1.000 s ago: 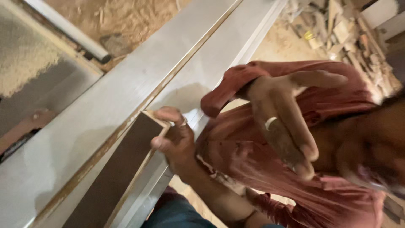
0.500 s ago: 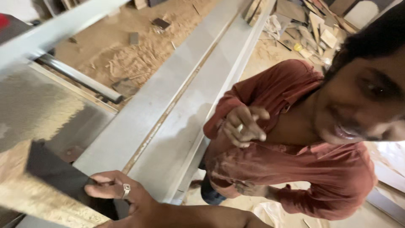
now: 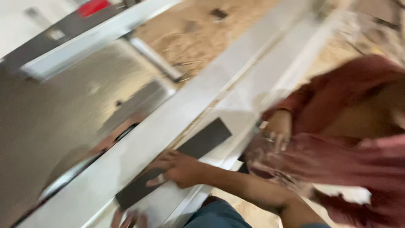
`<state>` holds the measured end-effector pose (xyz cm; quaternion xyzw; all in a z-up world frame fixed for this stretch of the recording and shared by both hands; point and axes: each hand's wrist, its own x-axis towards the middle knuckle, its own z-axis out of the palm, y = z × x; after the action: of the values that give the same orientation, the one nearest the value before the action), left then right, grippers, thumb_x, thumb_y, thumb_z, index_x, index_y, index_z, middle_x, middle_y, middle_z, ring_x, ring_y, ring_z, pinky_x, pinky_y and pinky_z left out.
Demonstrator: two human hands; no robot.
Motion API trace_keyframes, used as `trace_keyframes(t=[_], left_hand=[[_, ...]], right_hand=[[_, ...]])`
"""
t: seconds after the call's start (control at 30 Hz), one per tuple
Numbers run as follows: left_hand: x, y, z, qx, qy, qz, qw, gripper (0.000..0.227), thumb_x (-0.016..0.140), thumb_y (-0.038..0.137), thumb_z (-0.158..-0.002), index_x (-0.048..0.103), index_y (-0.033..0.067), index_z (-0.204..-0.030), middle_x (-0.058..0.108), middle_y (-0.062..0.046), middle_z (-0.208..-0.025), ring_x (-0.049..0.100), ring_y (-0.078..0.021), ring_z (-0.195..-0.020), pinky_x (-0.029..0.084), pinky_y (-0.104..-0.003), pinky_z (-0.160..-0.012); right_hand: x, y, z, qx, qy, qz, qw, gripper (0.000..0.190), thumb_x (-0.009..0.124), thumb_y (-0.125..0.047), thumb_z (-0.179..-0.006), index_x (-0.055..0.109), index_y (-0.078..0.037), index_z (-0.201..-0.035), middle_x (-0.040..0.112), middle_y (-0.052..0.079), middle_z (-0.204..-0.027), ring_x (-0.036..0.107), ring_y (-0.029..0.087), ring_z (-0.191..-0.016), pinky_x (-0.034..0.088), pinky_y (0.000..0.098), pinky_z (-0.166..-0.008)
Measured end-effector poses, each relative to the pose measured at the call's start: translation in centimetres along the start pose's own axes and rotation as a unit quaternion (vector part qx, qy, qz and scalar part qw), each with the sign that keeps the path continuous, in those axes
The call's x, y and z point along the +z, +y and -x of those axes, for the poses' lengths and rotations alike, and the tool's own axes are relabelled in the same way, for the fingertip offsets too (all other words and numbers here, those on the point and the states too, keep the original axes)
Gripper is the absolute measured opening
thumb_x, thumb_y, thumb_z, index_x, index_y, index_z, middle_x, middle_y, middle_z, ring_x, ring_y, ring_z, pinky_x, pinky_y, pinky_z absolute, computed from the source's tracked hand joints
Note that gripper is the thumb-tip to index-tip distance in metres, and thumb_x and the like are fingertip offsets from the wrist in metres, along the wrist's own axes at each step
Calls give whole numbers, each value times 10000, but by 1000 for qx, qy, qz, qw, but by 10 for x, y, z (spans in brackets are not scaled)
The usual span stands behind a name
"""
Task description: The person uses a table saw to cut a rectangular piece of dark wood. They guide the wood through the saw blade multiple times, adjusting its position between passes. A second person is visible nearby but does not assist with the cutting.
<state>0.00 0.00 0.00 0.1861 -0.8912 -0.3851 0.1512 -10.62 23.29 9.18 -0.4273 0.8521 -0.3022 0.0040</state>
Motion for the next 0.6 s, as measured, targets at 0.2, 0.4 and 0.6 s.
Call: trace_keyframes(t=[0.2, 0.4, 0.6], left_hand=[[-3, -7, 3, -49, 7, 30, 998, 648, 829, 82, -770, 606, 49, -1377, 676, -157, -1236, 655, -221, -984, 553, -363, -780], [-15, 0, -11, -185, -81, 0, 979, 666, 821, 189, -808, 568, 113, -1420, 667, -114, -1241, 676, -253, -1031, 555, -358, -914], [-3, -16, -28, 96, -2, -184, 978, 308, 829, 191, -770, 728, 94, -1045, 697, -149, -1197, 638, -353, -1134, 521, -458, -990]], right_hand=[[54, 9, 24, 30, 112, 78, 990, 406, 618, -138, -881, 741, -257, -1250, 526, 107, -1522, 452, 391, -1437, 257, 577, -1212], [40, 22, 85, 336, 280, 109, 893, 918, 864, -394, -650, 517, -68, -1435, 450, 203, -1496, 400, 420, -1398, 373, 566, -1158], [16, 113, 155, 398, 196, 106, 890, 960, 959, -404, -604, 552, -40, -1394, 594, 230, -1358, 603, 426, -1208, 522, 490, -992]])
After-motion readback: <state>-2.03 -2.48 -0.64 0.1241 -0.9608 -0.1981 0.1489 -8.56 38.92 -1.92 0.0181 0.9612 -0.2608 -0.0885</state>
